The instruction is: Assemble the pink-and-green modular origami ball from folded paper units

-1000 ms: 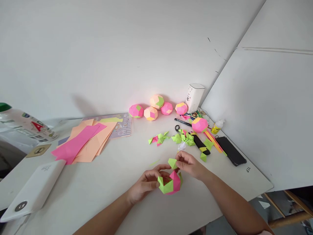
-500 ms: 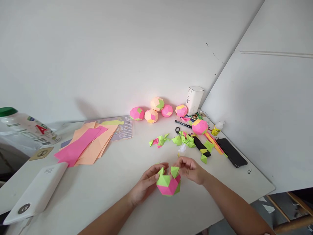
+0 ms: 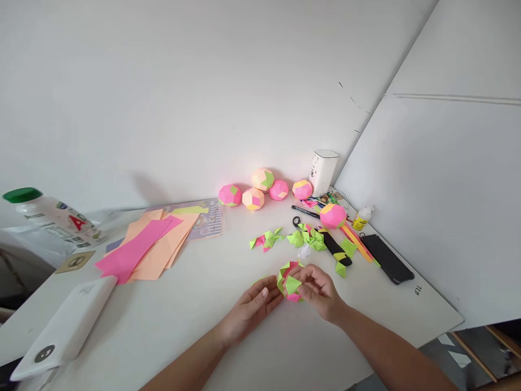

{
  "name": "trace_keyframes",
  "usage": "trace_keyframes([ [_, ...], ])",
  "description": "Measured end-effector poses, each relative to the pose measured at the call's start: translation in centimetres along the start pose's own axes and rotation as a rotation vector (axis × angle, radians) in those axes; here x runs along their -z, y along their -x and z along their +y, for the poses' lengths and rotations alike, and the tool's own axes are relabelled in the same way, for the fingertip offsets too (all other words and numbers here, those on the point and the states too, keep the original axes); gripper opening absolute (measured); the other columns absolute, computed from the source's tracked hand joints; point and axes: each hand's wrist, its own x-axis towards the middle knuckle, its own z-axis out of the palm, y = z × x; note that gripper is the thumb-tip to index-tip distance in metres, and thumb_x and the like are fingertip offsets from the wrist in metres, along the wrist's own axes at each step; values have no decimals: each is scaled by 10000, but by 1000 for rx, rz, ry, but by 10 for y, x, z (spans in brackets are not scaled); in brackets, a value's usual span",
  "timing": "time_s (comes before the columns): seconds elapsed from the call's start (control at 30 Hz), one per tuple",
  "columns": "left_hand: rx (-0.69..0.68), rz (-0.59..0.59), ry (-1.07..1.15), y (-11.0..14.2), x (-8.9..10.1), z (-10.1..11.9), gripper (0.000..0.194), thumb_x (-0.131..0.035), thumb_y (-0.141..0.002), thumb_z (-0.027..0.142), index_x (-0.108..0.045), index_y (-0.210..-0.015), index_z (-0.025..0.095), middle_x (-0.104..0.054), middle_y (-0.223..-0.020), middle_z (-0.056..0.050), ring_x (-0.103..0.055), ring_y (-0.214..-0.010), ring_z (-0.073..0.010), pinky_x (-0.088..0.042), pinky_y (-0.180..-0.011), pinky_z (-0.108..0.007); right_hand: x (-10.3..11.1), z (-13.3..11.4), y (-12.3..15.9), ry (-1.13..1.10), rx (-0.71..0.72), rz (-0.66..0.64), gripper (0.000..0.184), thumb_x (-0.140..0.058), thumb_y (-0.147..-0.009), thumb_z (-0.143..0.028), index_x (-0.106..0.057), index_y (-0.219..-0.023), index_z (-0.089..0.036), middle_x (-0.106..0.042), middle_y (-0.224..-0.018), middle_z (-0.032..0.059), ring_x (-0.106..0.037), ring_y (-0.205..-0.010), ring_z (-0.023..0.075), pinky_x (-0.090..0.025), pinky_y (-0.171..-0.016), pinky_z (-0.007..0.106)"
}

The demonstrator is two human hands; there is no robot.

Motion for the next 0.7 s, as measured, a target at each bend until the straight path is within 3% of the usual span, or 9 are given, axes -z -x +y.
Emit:
trace_keyframes([
  [0.13, 9, 7, 12, -1, -3, 1, 344, -586, -867, 349, -617, -1152, 160, -569, -1298, -140, -431, -1287, -292, -183, -1145, -485, 13, -7, -4, 130, 47, 44, 237, -540, -857, -443, -459, -798, -228, -532, -806, 32, -528, -736, 166, -464, -688, 316],
  [0.2, 17, 37, 22, -2, -3, 1, 330, -596, -860, 352, -634, -1127, 163, -584, -1278, -134, -446, -1274, -293, -193, -1140, -487, 21, -18, -6, 255, 46, -61, 201, -528, -868, -399, -489, -789, -218, -557, -858, 48, -548, -839, 186, -458, -775, 343],
  [0.3, 19, 66, 47, -2, -1, 0, 298, -598, -860, 340, -646, -1100, 171, -613, -1229, -124, -478, -1241, -285, -213, -1129, -490, 25, -34, -5, 451, 3, -326, 95, -554, -845, -289, -556, -798, -206, -584, -1039, 79, -543, -1026, 219, -443, -861, 369],
  [0.43, 20, 51, 82, -2, 1, 0, 262, -586, -870, 304, -649, -1084, 167, -620, -1205, -118, -508, -1205, -267, -223, -1128, -472, 20, -37, 1, 666, -62, -429, 43, -569, -817, -217, -608, -836, -222, -576, -1099, 89, -476, -1175, 248, -475, -805, 327],
  [0.57, 15, 60, 104, -2, 3, 0, 232, -571, -878, 283, -655, -1062, 170, -643, -1152, -103, -536, -1165, -252, -229, -1125, -463, 15, -24, 2, 829, -27, -429, 40, -572, -803, -189, -606, -806, -211, -569, -1040, 86, -552, -1011, 224, -475, -810, 339],
  [0.7, 14, 50, 81, -3, 0, 2, 240, -561, -880, 296, -651, -1063, 169, -645, -1149, -118, -530, -1169, -268, -242, -1106, -466, 14, -17, 0, 808, 27, -418, 81, -522, -814, -143, -570, -806, -208, -565, -886, 56, -560, -894, 196, -484, -732, 299],
])
